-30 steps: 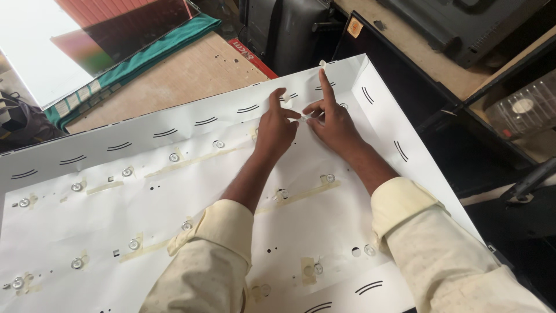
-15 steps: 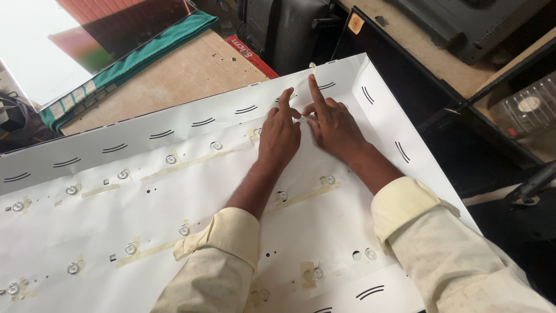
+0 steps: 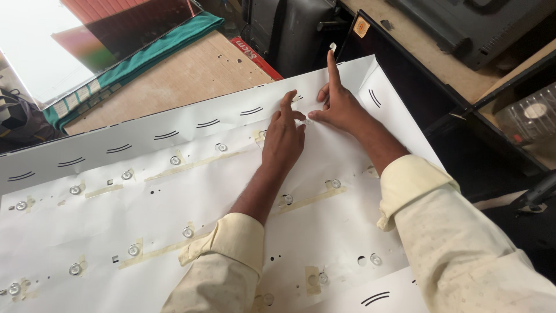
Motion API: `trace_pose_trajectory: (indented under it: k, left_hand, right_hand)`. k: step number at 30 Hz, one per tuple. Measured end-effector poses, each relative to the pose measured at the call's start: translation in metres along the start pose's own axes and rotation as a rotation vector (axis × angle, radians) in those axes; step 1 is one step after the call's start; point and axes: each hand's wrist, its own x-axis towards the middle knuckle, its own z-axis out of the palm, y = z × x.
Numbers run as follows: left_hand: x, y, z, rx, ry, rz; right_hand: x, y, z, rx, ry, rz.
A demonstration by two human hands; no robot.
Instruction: The person assembles a rectangular LED light fixture by hand, placing small circular components into pre-marked positions on the white panel and securing them with pieces of clear tape. The person repeatedly tears tape from a roll and presses it over the components to hold them in place.
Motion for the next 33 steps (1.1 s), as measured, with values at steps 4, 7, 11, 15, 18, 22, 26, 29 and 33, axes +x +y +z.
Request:
trace_pose_trajectory:
  k: [4, 7, 11, 15, 18, 22, 26, 29, 33]
  left_hand:
    - [-0.001, -0.002, 0.000, 0.023, 0.001, 0.032]
    - [-0.002, -0.004, 0.002, 0.043, -0.013, 0.040]
    - [-0.001, -0.005, 0.002, 0.073, -0.010, 0.079]
    - [-0.001, -0.002, 0.004, 0.083, -0.024, 0.096]
    - [0.002, 0.001, 0.002, 0.092, -0.030, 0.089]
    - [-0.001, -0.001, 0.003, 0.109, -0.057, 0.075]
    - [-0.001, -0.002, 0.004, 0.121, -0.032, 0.118]
    - [-0.004, -0.003, 0.001, 0.053, -0.024, 0.094]
    - [-0.004, -0.002, -0.001, 0.027, -0.031, 0.059]
  right_hand:
    - [0.002, -0.006, -0.006, -0.042, -0.062, 0.036]
    - [0.003, -0.006, -0.003, -0.082, -0.059, 0.048]
    - [0.003, -0.007, 0.006, -0.214, 0.005, -0.049]
    - [-0.005, -0.006, 0.006, -0.280, 0.024, -0.082]
    - [-0.010, -0.005, 0.006, -0.142, 0.000, 0.065]
    - [-0.020, 0.009, 0.016, -0.050, 0.083, 0.012]
    - [-0.019, 0.025, 0.035, -0.012, 0.226, 0.011]
    - [-0.019, 0.033, 0.044, 0.029, 0.269, 0.013]
    - [-0.018, 0.036, 0.045, 0.073, 0.272, 0.018]
